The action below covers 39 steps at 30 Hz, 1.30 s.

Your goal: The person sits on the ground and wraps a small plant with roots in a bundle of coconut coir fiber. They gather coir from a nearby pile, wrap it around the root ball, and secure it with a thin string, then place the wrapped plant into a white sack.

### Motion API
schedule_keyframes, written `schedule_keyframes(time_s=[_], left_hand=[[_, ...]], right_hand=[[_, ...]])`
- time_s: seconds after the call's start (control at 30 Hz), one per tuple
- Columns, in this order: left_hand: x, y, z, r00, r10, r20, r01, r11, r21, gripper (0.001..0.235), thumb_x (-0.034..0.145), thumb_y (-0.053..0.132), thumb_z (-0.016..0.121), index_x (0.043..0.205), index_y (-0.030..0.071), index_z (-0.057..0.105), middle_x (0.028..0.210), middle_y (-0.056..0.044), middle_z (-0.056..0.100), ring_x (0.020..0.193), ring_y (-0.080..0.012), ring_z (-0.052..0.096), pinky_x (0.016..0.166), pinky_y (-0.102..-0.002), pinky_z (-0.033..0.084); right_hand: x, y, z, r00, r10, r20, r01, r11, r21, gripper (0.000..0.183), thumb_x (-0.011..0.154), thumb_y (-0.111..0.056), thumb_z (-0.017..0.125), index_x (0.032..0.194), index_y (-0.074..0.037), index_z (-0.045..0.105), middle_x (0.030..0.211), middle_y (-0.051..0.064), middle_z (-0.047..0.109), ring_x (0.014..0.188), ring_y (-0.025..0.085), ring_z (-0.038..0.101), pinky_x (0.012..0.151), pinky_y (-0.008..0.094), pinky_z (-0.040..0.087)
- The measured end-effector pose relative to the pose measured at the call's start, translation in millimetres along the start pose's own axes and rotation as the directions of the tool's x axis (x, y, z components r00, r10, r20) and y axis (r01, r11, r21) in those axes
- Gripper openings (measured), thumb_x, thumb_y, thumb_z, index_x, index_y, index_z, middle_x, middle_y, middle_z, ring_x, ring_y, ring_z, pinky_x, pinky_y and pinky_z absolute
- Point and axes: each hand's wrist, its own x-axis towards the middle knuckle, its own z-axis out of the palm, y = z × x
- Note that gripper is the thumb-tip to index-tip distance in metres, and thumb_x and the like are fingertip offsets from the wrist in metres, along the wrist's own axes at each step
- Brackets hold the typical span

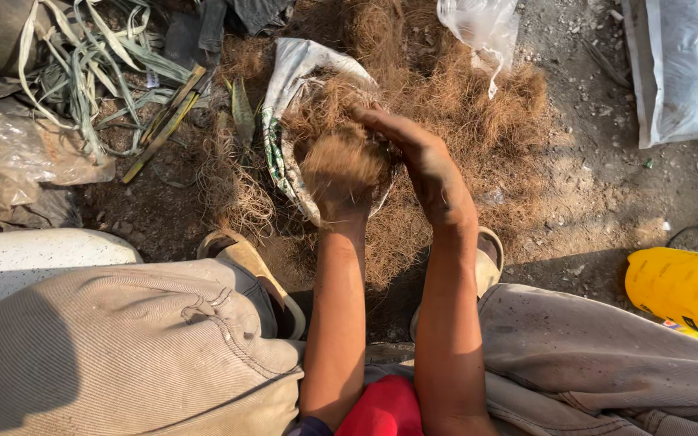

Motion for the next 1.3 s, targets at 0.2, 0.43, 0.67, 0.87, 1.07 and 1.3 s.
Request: schedule_keyframes(time_s=[0.2, 0.43, 0.67, 0.87, 1.07, 1.3], left_hand=[[5, 15, 7, 0.999, 0.033, 0.015, -0.033, 0.999, -0.023, 0.085, 0.098, 0.071, 0.035, 0.157, 0.009, 0.032, 0.156, -0.016, 0.035, 0.142, -0.0303, 0.039, 0.114, -0.053, 0.036], [8, 26, 7, 0.998, 0.064, 0.003, -0.064, 0.998, 0.018, 0.091, 0.099, 0.075, 0.029, 0.160, 0.008, 0.025, 0.161, -0.016, 0.026, 0.147, -0.0279, 0.031, 0.117, -0.051, 0.029], [13, 15, -34, 0.928, 0.369, -0.056, -0.294, 0.817, 0.496, 0.097, 0.099, 0.079, 0.022, 0.164, 0.006, 0.017, 0.166, -0.016, 0.017, 0.152, -0.0255, 0.022, 0.121, -0.048, 0.021], [-3, 14, -40, 0.913, 0.247, 0.324, -0.407, 0.521, 0.751, 0.102, 0.096, 0.079, 0.038, 0.162, 0.003, 0.019, 0.155, -0.024, 0.036, 0.146, -0.0317, 0.041, 0.123, -0.049, 0.037], [-16, 54, 6, 0.877, 0.441, 0.191, -0.474, 0.725, 0.500, 0.101, 0.088, 0.055, 0.078, 0.155, 0.003, 0.024, 0.143, -0.025, 0.052, 0.133, -0.0363, 0.054, 0.116, -0.051, 0.048], [-23, 87, 0, 0.724, 0.565, 0.395, -0.609, 0.255, 0.751, 0.064, 0.095, 0.045, 0.079, 0.137, 0.003, 0.056, 0.133, -0.018, 0.057, 0.127, -0.0320, 0.061, 0.111, -0.046, 0.053]], right_hand=[[21, 19, 15, 0.926, -0.016, -0.377, -0.136, 0.917, -0.375, 0.096, 0.090, -0.070, 0.066, 0.158, -0.007, 0.042, 0.164, 0.020, 0.044, 0.153, 0.040, 0.046, 0.125, 0.060, 0.042], [27, 62, 41, 0.983, 0.006, -0.186, -0.062, 0.953, -0.297, 0.106, 0.089, -0.050, 0.082, 0.167, -0.003, 0.027, 0.171, 0.026, 0.035, 0.161, 0.039, 0.033, 0.134, 0.053, 0.024], [31, 93, 48, 0.906, 0.164, -0.391, -0.194, 0.980, -0.037, 0.120, 0.077, -0.049, 0.085, 0.164, -0.004, 0.015, 0.159, 0.030, 0.040, 0.146, 0.042, 0.047, 0.123, 0.051, 0.041], [26, 119, 36, 0.754, 0.215, -0.621, -0.264, 0.965, 0.014, 0.118, 0.081, -0.056, 0.076, 0.168, -0.009, 0.012, 0.166, 0.023, 0.019, 0.148, 0.038, 0.033, 0.114, 0.054, 0.036], [29, 120, 49, 0.835, 0.244, -0.493, -0.337, 0.935, -0.108, 0.114, 0.085, -0.058, 0.073, 0.164, -0.002, 0.013, 0.163, 0.023, 0.034, 0.150, 0.036, 0.041, 0.121, 0.045, 0.037], [35, 66, 38, 0.953, 0.282, -0.113, -0.243, 0.930, 0.277, 0.083, 0.095, -0.052, 0.065, 0.156, -0.004, 0.036, 0.151, 0.020, 0.050, 0.133, 0.031, 0.056, 0.104, 0.050, 0.049]])
